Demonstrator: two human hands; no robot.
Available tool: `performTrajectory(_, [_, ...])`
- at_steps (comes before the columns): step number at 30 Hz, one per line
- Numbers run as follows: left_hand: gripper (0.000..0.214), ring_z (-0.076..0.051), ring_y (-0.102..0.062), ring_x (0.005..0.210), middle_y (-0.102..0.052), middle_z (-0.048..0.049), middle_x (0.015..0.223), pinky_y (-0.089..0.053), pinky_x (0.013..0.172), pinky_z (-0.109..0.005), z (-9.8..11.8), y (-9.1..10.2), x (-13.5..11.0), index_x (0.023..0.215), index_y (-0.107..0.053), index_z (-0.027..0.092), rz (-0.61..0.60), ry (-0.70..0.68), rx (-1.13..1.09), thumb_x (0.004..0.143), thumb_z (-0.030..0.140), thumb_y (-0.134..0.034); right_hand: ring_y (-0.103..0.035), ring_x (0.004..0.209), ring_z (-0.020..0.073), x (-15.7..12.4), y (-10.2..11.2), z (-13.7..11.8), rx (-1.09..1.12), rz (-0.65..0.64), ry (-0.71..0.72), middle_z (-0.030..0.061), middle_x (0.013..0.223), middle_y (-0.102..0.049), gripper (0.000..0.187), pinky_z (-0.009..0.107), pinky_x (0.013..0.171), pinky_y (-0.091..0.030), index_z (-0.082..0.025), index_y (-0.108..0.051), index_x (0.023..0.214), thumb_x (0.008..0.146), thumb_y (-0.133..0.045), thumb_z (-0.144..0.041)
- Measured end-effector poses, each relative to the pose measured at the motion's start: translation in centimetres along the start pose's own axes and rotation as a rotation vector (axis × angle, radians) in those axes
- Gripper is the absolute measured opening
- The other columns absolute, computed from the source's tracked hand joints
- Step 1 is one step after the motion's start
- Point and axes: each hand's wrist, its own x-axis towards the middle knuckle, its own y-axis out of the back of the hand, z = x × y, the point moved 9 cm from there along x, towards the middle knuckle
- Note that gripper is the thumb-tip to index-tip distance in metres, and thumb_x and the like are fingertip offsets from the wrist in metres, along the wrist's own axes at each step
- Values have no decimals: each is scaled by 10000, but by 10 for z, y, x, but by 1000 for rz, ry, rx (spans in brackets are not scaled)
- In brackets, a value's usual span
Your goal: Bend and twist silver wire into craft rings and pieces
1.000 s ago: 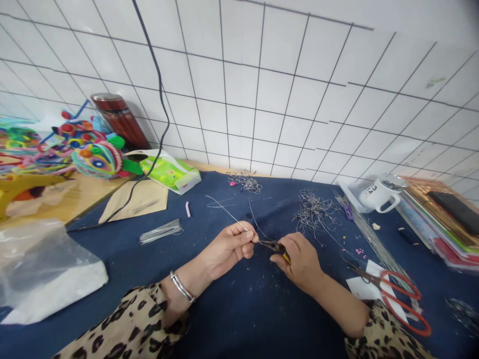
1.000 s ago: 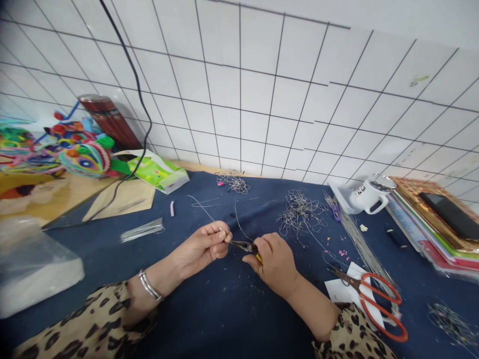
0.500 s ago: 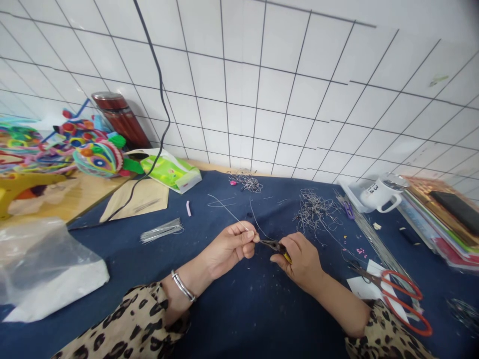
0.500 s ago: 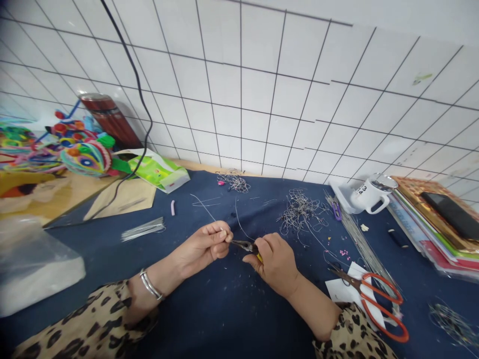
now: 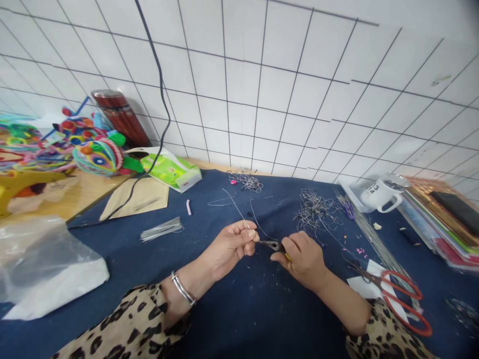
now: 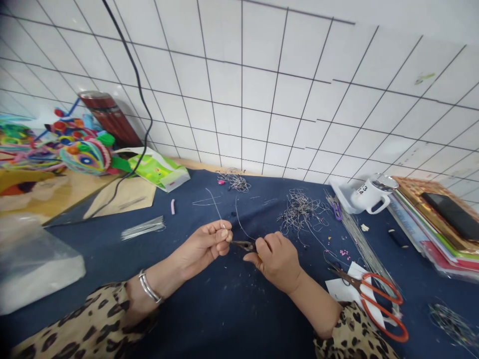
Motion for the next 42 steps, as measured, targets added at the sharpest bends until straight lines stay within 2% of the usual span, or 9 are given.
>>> performTrajectory(7, [168,-56,-507,494,-612,-10,698,-407,522,-203,5,5,2,868,-546,140,-4,-14,158,753,195,-656,-399,672,163,2,-2,-1,-30,-64,42,38,681,-482,334,296,624,-322,-154,-568,836,819,-517,-484])
performTrajectory(14, [193,-95,-580,604,-638,-21,692,-453,608,-211,22,6,3,841,-550,132,-12,-114,383,728,217,-680,-401,684,161,3,-9,0,14,-178,76,38,692,-473,347,286,642,-333,-166,-562,793,861,-440,-483])
performTrajectory(20, [185,-112,-595,602,-639,-20,692,-473,602,-243,25,6,5,829,-542,133,-39,-105,546,726,214,-674,-391,673,157,5,-13,1,25,-234,104,35,688,-469,377,275,610,-311,-173,-552,773,877,-390,-497])
performTrajectory(36, [39,-120,-562,614,-602,-3,668,-438,610,-247,14,-16,-4,795,-565,161,-276,-82,844,760,147,-574,-417,673,149,10,-12,-11,104,-391,246,26,688,-500,308,272,552,-241,-184,-519,739,866,-457,-458])
performTrajectory(42, [130,-123,-571,587,-645,6,663,-385,566,-213,18,-29,-10,796,-635,199,-284,-224,1147,742,101,-568,-456,658,142,11,-13,-11,149,-517,226,25,690,-532,305,260,537,-246,-189,-519,727,858,-476,-460])
